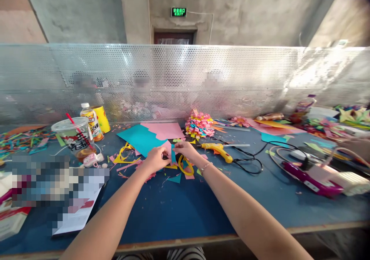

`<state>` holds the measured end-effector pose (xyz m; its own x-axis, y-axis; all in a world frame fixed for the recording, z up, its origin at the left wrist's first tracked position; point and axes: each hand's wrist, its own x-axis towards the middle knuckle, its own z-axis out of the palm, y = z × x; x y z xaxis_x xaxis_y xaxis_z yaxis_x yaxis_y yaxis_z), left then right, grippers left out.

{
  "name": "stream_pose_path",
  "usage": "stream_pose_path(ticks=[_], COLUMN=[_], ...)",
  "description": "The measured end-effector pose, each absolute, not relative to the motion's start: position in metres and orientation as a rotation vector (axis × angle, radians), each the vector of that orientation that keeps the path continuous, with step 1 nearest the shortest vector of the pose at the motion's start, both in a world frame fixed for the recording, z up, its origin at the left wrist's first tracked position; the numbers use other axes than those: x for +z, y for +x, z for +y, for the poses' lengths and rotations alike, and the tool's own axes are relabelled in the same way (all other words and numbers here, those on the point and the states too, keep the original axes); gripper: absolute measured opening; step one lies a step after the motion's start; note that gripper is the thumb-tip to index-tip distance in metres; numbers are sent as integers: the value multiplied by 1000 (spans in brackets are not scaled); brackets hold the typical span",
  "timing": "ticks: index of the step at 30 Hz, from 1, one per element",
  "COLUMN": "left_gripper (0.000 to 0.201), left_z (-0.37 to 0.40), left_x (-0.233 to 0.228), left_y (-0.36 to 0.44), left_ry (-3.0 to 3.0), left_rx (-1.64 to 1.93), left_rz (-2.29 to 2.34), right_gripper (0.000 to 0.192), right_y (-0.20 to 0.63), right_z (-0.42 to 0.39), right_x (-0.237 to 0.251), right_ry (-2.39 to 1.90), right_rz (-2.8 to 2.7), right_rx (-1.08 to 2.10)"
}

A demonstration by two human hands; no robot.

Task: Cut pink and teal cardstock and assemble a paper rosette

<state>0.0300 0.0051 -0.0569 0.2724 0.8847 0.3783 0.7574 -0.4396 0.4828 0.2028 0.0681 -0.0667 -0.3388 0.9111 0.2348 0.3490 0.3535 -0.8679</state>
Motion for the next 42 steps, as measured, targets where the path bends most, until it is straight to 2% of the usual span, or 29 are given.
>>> stream_pose_path(ticks=[6,26,32,42], left_gripper=[26,26,25,23], left_z=[6,-5,-6,-7], left_x=[-59,-54,-53,-53], left_y=[26,34,34,33], left_ry=[2394,2500,2486,2501], left_rx=[686,581,585,592], left_rz=[1628,1643,1642,1600], right_gripper=[20,11,6,6], right_y=[203,199,197,195], right_z=[80,79,69,67], right_x=[-83,-90,-78,-80], right_ry=[-1132,-1069,-1169,-1210], right_rz=[-1927,-1979,-2051,-2077], right_rx=[885,767,621,559])
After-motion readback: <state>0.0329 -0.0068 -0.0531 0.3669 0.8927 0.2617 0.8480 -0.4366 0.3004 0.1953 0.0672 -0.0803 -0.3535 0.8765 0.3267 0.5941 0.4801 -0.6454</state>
